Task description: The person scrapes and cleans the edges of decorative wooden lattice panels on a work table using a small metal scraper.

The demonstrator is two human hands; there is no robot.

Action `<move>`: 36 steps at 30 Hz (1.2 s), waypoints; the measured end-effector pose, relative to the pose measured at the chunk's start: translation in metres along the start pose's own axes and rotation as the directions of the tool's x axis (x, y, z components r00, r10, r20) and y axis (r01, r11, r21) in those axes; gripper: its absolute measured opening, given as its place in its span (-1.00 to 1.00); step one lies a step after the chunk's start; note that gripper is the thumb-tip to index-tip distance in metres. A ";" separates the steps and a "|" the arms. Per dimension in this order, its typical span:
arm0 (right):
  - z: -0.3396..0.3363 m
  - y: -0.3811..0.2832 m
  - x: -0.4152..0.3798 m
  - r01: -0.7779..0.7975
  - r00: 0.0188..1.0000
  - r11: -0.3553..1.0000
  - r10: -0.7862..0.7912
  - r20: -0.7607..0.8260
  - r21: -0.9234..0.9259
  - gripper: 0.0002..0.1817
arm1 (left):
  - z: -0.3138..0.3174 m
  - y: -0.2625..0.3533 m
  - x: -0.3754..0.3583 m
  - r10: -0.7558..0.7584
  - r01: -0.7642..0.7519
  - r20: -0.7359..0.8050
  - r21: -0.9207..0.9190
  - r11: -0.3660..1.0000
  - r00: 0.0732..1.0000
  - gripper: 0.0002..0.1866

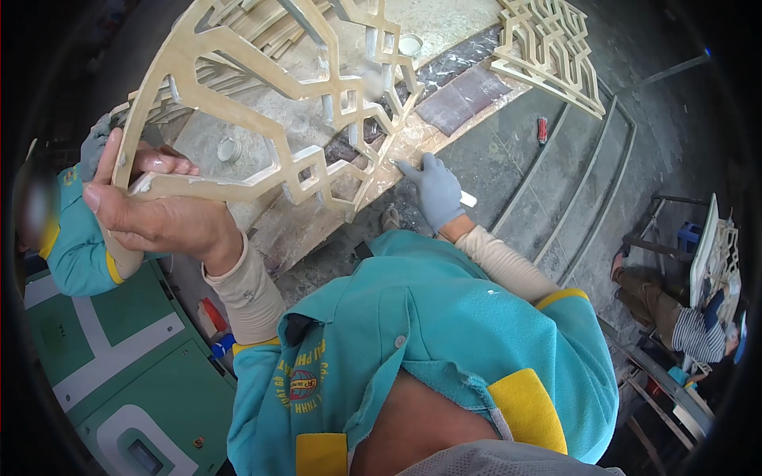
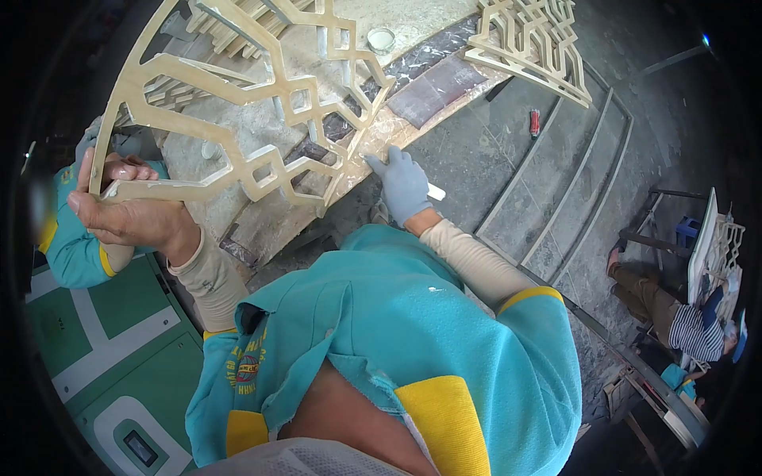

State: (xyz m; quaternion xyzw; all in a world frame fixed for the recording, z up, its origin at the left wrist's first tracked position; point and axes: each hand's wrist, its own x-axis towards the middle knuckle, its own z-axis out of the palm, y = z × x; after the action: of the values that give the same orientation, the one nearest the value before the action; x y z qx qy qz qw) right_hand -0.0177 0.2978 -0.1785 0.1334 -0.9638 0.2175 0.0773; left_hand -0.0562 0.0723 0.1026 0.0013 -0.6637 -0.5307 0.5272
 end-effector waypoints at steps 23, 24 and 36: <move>-0.001 -0.010 0.025 0.070 0.981 0.994 -0.054 0.185 -0.081 -0.55 | 0.008 0.011 -0.016 0.073 -0.074 -0.044 -0.002 0.997 0.996 -0.32; -0.004 -0.007 0.026 0.058 0.976 0.998 -0.051 0.212 -0.029 -0.54 | 0.007 0.010 -0.016 0.088 -0.088 -0.035 -0.005 0.996 0.996 -0.31; 0.001 -0.001 0.025 0.052 0.985 0.998 -0.059 0.162 0.047 -0.50 | 0.008 0.014 -0.019 0.035 -0.035 -0.047 0.013 0.999 0.998 -0.28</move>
State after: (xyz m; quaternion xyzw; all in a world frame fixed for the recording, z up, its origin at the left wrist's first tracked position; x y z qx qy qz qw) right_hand -0.0415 0.2909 -0.1742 0.1790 -0.9580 0.2239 0.0013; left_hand -0.0451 0.0944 0.1004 0.0055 -0.6544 -0.5170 0.5518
